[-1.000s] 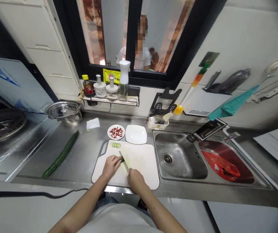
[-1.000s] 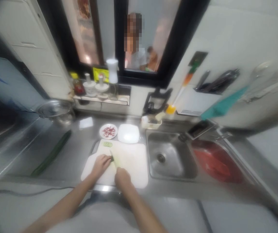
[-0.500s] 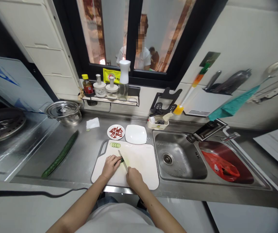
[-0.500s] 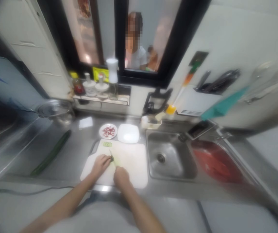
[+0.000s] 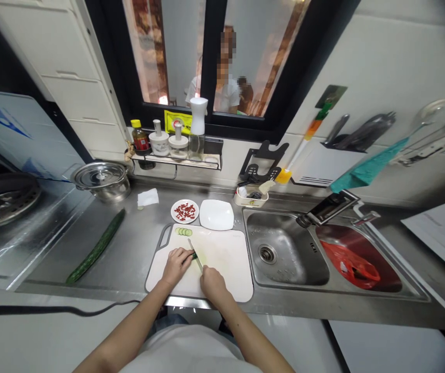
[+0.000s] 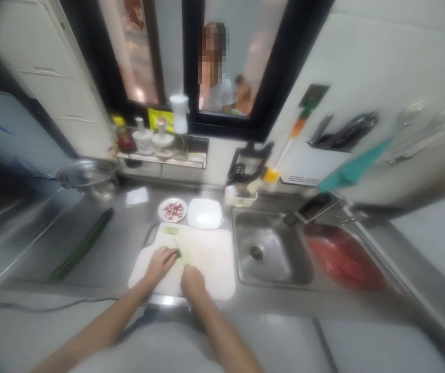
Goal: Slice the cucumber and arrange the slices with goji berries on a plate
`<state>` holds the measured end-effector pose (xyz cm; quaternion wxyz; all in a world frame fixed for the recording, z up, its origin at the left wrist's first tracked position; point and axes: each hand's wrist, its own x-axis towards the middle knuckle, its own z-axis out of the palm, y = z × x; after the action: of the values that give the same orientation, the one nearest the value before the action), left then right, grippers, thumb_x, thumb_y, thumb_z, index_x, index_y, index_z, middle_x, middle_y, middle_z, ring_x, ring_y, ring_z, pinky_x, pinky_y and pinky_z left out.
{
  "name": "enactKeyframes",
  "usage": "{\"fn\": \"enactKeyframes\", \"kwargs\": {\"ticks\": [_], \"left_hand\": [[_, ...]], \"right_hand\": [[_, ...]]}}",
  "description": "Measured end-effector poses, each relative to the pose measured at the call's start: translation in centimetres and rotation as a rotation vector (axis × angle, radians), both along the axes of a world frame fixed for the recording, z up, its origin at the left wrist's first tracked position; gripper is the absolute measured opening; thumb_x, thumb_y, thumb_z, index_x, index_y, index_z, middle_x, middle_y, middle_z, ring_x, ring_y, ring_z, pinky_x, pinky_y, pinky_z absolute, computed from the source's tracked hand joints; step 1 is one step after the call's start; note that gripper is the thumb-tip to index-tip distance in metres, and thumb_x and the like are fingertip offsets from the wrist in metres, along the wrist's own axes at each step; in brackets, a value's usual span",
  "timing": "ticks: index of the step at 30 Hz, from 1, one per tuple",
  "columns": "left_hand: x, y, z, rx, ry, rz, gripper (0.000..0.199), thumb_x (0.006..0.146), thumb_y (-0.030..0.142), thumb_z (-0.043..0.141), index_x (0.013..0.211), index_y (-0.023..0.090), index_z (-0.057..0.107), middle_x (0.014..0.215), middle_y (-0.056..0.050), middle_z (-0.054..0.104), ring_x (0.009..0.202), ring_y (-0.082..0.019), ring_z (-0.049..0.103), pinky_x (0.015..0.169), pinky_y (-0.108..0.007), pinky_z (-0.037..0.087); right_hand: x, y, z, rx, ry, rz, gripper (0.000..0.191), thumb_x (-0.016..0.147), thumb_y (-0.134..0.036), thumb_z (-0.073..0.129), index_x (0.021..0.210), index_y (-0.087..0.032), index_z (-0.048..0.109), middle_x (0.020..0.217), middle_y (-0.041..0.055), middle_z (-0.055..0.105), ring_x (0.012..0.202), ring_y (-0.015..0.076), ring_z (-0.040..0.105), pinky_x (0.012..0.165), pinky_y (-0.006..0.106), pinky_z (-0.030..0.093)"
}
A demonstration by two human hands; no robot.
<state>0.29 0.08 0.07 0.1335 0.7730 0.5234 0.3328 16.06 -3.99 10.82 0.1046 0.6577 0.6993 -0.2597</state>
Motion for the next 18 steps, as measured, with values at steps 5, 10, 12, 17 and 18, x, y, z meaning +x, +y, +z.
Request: {"fn": "enactKeyframes", "kwargs": {"ticks": [5, 10, 12, 17, 18], "left_hand": [[0.0, 0.0, 0.1, 0.010, 0.004, 0.001, 0.026, 0.093, 0.034, 0.044, 0.103, 0.024, 0.065, 0.081, -0.004, 0.060, 0.078, -0.017, 0.055, 0.074, -0.032, 0.041], [0.0, -0.1, 0.2, 0.018, 0.016, 0.003, 0.026, 0.093, 0.034, 0.044, 0.102, 0.023, 0.065, 0.082, -0.004, 0.060, 0.079, -0.017, 0.054, 0.075, -0.032, 0.041], [0.0, -0.1, 0.2, 0.022, 0.021, 0.003, 0.026, 0.093, 0.034, 0.043, 0.102, 0.023, 0.065, 0.082, -0.004, 0.060, 0.079, -0.017, 0.054, 0.074, -0.032, 0.040], [0.0, -0.1, 0.3, 0.021, 0.037, 0.008, 0.026, 0.093, 0.032, 0.043, 0.104, 0.023, 0.065, 0.081, -0.004, 0.060, 0.078, -0.017, 0.053, 0.074, -0.031, 0.040], [0.0, -0.1, 0.3, 0.020, 0.040, 0.009, 0.027, 0.093, 0.032, 0.043, 0.104, 0.023, 0.065, 0.081, -0.004, 0.059, 0.078, -0.016, 0.053, 0.074, -0.031, 0.040]], "right_hand": [[0.8, -1.1, 0.0, -0.025, -0.024, -0.003, 0.031, 0.087, -0.010, 0.037, 0.109, -0.011, 0.059, 0.102, 0.0155, 0.067, 0.099, 0.0229, 0.062, 0.077, 0.028, 0.043], [1.6, -2.2, -0.4, -0.038, -0.039, -0.005, 0.030, 0.087, -0.011, 0.038, 0.108, -0.011, 0.060, 0.102, 0.0157, 0.067, 0.097, 0.0235, 0.063, 0.076, 0.028, 0.044], [1.6, -2.3, -0.4, -0.031, -0.037, 0.001, 0.031, 0.088, -0.011, 0.037, 0.109, -0.010, 0.059, 0.102, 0.0163, 0.067, 0.098, 0.0236, 0.063, 0.077, 0.028, 0.044], [1.1, -1.7, -0.4, -0.021, -0.024, -0.011, 0.031, 0.088, -0.010, 0.036, 0.109, -0.010, 0.059, 0.099, 0.0163, 0.067, 0.097, 0.0234, 0.063, 0.077, 0.028, 0.043], [0.9, -1.4, -0.4, -0.015, -0.018, -0.013, 0.031, 0.088, -0.010, 0.036, 0.109, -0.010, 0.059, 0.100, 0.0165, 0.067, 0.097, 0.0234, 0.063, 0.077, 0.028, 0.043]]}}
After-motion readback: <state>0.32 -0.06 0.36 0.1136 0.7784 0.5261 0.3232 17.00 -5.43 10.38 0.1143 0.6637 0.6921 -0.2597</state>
